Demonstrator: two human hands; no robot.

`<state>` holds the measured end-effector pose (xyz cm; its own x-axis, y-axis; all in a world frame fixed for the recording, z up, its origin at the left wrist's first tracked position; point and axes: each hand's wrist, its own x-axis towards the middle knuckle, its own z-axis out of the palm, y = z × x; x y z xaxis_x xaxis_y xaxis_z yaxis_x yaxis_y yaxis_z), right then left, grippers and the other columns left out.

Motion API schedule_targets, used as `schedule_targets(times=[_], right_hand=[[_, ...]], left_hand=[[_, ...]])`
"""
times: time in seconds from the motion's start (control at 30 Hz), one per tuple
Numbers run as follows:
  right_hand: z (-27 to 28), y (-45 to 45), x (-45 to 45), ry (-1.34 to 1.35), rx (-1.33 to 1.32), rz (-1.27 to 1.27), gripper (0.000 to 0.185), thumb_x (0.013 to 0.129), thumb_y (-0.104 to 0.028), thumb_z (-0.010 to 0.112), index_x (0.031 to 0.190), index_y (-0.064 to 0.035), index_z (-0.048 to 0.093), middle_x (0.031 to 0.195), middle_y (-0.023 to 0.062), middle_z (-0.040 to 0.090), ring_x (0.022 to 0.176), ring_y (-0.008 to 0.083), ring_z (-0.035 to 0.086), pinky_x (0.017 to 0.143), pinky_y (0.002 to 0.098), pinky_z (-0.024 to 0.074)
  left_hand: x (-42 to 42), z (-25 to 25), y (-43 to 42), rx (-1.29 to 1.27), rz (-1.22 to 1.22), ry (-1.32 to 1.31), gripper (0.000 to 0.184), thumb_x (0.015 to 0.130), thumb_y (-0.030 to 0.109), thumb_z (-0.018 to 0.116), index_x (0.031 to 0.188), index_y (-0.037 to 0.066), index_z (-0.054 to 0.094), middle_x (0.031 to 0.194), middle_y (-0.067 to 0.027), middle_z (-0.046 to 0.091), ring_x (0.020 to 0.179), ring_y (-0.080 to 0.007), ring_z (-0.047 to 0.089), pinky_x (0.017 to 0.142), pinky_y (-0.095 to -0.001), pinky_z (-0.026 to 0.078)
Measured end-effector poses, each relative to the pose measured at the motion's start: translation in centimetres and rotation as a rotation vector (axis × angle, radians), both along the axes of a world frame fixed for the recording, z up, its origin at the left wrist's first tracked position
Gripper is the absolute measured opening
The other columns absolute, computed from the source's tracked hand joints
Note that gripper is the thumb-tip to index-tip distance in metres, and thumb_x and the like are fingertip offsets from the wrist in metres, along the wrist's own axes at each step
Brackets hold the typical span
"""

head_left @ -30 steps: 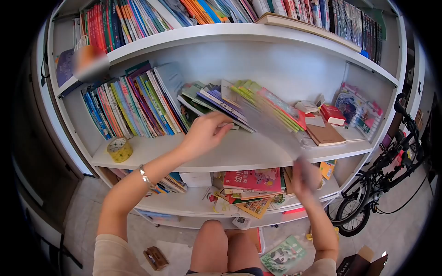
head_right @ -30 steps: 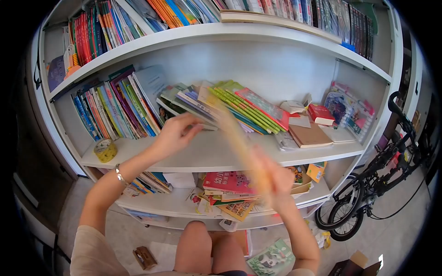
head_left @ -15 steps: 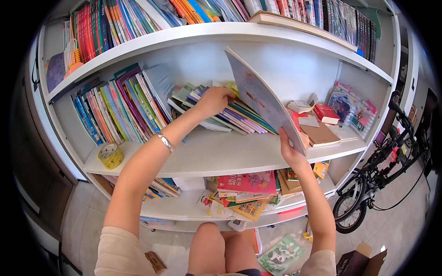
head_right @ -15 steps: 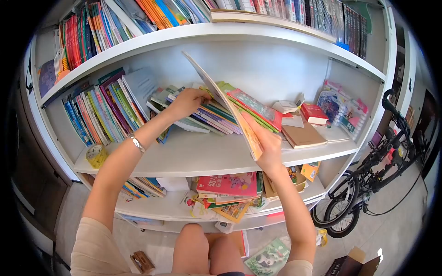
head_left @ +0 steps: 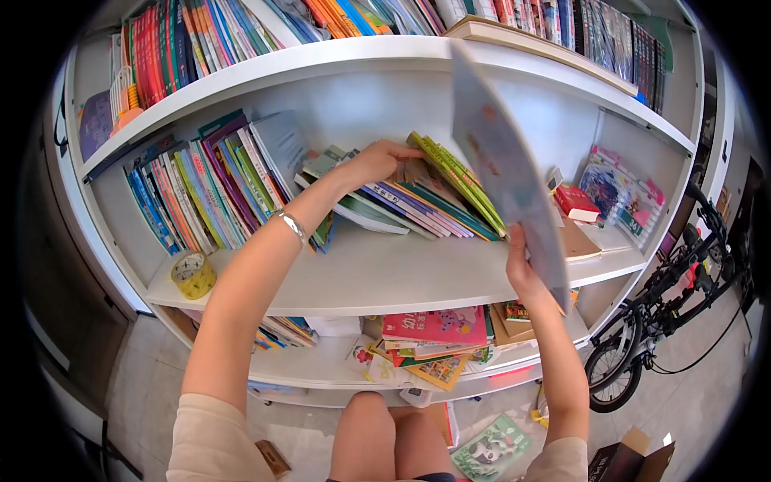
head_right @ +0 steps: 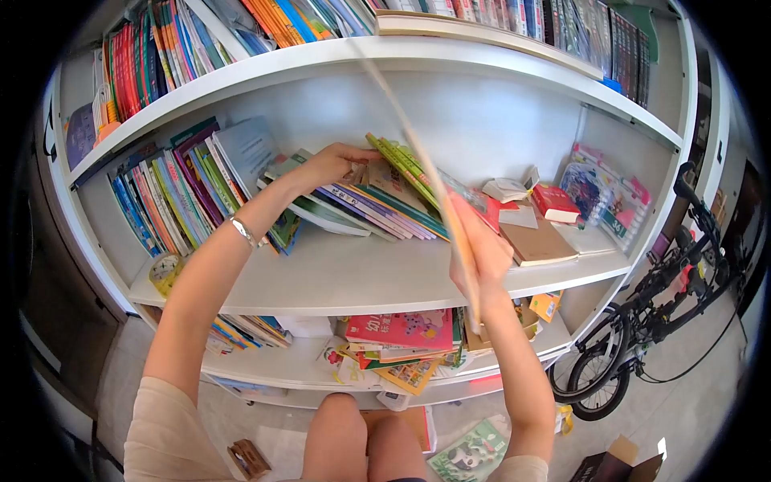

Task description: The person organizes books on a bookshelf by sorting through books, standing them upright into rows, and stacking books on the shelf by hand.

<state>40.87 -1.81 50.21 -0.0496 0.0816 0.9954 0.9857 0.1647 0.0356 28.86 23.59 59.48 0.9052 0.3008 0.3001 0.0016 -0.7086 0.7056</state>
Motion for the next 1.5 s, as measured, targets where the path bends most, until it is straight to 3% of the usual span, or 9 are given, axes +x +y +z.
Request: schedule_targets(times=[0.13, 0.27, 0.5, 0.53, 0.73, 0.9, 1.07, 1.23, 1.5], right_hand=[[0.0, 0.7, -0.4, -0.058, 0.064, 0.126, 0.024, 0.081, -0.004, 0.06, 0.104, 0.005, 0.061, 0.095, 0.0191, 0.064, 0.082, 0.0263, 0.065, 0.069, 0.0304, 0.0503], [1.2, 1.6, -1.2, -0.263, -0.089, 0.259, 0.041, 0.074, -0.009, 0.065, 0.113, 0.0008, 0.058, 0.107, 0.0218, 0.062, 0.095, 0.0323, 0.064, 0.077, 0.0324, 0.0525], [0.9, 2.8, 1.4, 0.048, -0.591, -0.085, 0.068, 0.065, 0.008, 0.053, 0.129, -0.0136, 0.047, 0.104, 0.0187, 0.062, 0.085, 0.0333, 0.062, 0.073, 0.0387, 0.0514], [1.0, 2.7, 1.6, 0.112, -0.722, -0.178, 0.069, 0.064, 0.006, 0.054, 0.13, -0.0131, 0.046, 0.099, 0.0197, 0.062, 0.078, 0.0344, 0.062, 0.07, 0.0412, 0.0508], [2.4, 1.7, -0.9, 0.075, -0.763, -0.363, 0.052, 0.068, -0.001, 0.055, 0.119, -0.0085, 0.055, 0.075, 0.0199, 0.063, 0.069, 0.0354, 0.062, 0.065, 0.0421, 0.0501], [2.9, 7.2, 0.0, 0.057, -0.857, -0.417, 0.041, 0.085, -0.03, 0.054, 0.119, -0.0069, 0.056, 0.073, 0.024, 0.061, 0.068, 0.039, 0.06, 0.067, 0.0448, 0.0485], [3.6, 10.7, -0.1, 0.096, -0.891, -0.383, 0.088, 0.081, -0.071, 0.036, 0.13, 0.0025, 0.042, 0.069, 0.0212, 0.063, 0.07, 0.036, 0.063, 0.065, 0.0423, 0.0499], [3.1, 9.1, 0.9, 0.323, -1.073, -0.147, 0.095, 0.07, -0.064, 0.059, 0.137, -0.0027, 0.032, 0.117, 0.0259, 0.054, 0.11, 0.0361, 0.053, 0.093, 0.0393, 0.0413], [1.1, 9.0, 3.0, 0.191, -0.982, -0.122, 0.1, 0.055, -0.041, 0.081, 0.134, -0.0001, 0.036, 0.119, 0.0233, 0.054, 0.108, 0.0335, 0.055, 0.093, 0.0372, 0.0431]], left_hand=[[-0.1, 0.5, -0.6, -0.006, 0.007, 0.011, 0.043, 0.085, -0.005, 0.038, 0.123, 0.004, 0.055, 0.113, -0.0134, 0.061, 0.1, -0.0167, 0.057, 0.087, -0.0239, 0.043], [0.1, -0.1, 0.8, -0.44, -0.203, -0.083, 0.035, 0.088, 0.007, 0.049, 0.123, 0.006, 0.056, 0.106, -0.0097, 0.062, 0.091, -0.0148, 0.059, 0.076, -0.0232, 0.047], [1.5, 0.1, 2.1, -0.12, -0.037, -0.078, 0.029, 0.091, 0.013, 0.049, 0.118, 0.007, 0.057, 0.111, -0.0065, 0.059, 0.102, -0.017, 0.056, 0.087, -0.0273, 0.045], [1.8, 0.0, 2.3, -0.188, -0.047, -0.043, 0.031, 0.095, 0.011, 0.033, 0.117, 0.01, 0.055, 0.109, -0.0072, 0.058, 0.087, -0.015, 0.055, 0.077, -0.0278, 0.046], [1.7, 0.5, 2.9, -0.255, 0.004, -0.021, 0.028, 0.09, 0.013, 0.043, 0.116, 0.007, 0.05, 0.116, -0.0079, 0.054, 0.109, -0.0177, 0.05, 0.089, -0.0284, 0.04], [1.5, 0.2, 2.9, -0.231, -0.042, -0.058, 0.031, 0.088, 0.017, 0.046, 0.116, 0.005, 0.051, 0.118, -0.0086, 0.052, 0.114, -0.018, 0.045, 0.096, -0.0295, 0.034], [1.8, -0.5, 2.6, -0.179, 0.069, -0.073, 0.031, 0.087, 0.017, 0.049, 0.115, 0.004, 0.053, 0.116, -0.0097, 0.054, 0.108, -0.0185, 0.049, 0.094, -0.0289, 0.037], [-1.8, -4.2, -1.8, 0.337, 0.283, -0.609, 0.023, 0.082, 0.012, 0.054, 0.103, 0.003, 0.057, 0.093, -0.01, 0.063, 0.084, -0.0161, 0.058, 0.076, -0.0282, 0.045], [-7.2, -10.8, -2.1, -0.784, 0.536, -0.158, 0.042, 0.084, 0.02, 0.062, 0.115, 0.0, 0.044, 0.108, -0.0085, 0.053, 0.086, -0.0206, 0.058, 0.088, -0.0296, 0.044]])
